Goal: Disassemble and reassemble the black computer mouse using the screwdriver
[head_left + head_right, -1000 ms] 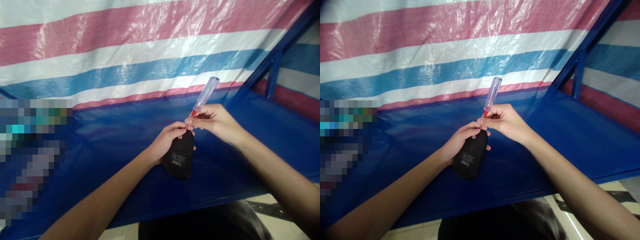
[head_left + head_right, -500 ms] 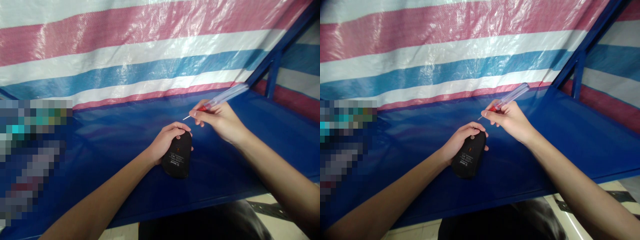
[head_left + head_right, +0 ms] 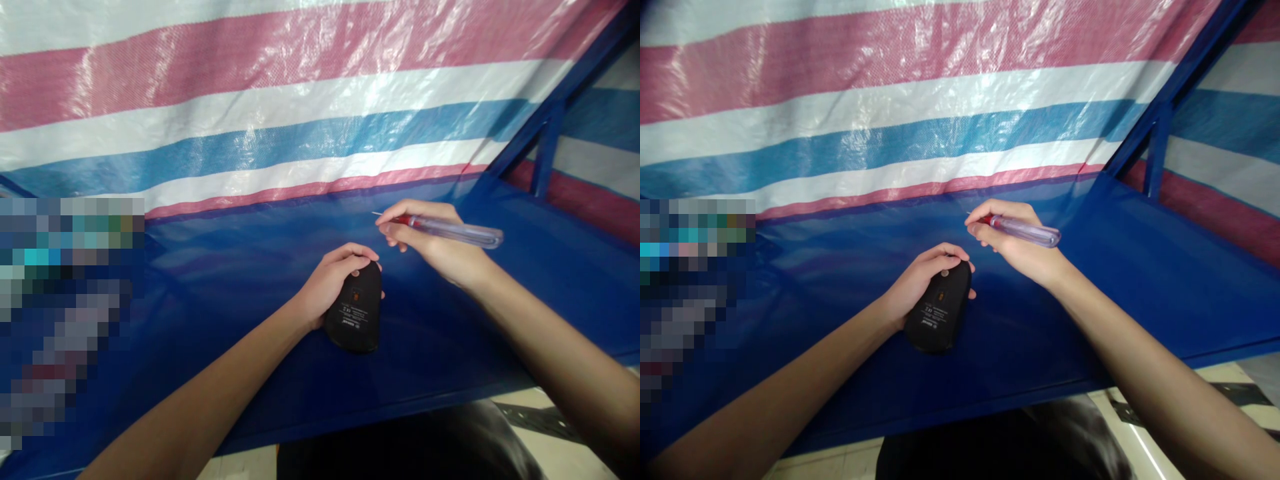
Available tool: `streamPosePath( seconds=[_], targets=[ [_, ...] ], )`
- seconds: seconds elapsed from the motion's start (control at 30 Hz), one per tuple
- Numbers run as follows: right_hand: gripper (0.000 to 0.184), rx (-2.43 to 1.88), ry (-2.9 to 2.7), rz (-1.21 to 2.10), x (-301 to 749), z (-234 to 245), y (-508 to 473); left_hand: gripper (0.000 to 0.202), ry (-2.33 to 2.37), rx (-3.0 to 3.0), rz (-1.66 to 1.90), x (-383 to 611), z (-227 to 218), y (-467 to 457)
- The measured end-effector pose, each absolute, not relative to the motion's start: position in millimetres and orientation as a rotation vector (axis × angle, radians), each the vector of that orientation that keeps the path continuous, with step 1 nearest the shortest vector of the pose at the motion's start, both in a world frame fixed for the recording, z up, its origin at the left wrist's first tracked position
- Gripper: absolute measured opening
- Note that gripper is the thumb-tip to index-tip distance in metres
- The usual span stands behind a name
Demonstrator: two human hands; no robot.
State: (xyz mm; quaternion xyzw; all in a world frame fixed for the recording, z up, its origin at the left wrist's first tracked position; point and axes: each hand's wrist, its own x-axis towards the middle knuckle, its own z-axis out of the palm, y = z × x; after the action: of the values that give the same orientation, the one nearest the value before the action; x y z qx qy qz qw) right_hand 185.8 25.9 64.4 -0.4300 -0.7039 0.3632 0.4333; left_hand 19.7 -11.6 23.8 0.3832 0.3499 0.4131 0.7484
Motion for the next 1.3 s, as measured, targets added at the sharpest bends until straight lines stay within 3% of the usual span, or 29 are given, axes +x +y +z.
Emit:
streamPosePath(
  seconds=[0.27, 1.3],
  targets=[
    [0.023, -1.089, -1.811, 0.834, 184.9, 64.0, 25.4, 0.013, 0.775, 0.833, 0.902, 20.0, 24.5, -11.6],
    [0.016, -1.094, -1.854, 0.762, 185.4, 56.9, 29.1, 0.011, 0.774, 0.844, 0.906, 20.7, 23.7, -12.2]
  ],
)
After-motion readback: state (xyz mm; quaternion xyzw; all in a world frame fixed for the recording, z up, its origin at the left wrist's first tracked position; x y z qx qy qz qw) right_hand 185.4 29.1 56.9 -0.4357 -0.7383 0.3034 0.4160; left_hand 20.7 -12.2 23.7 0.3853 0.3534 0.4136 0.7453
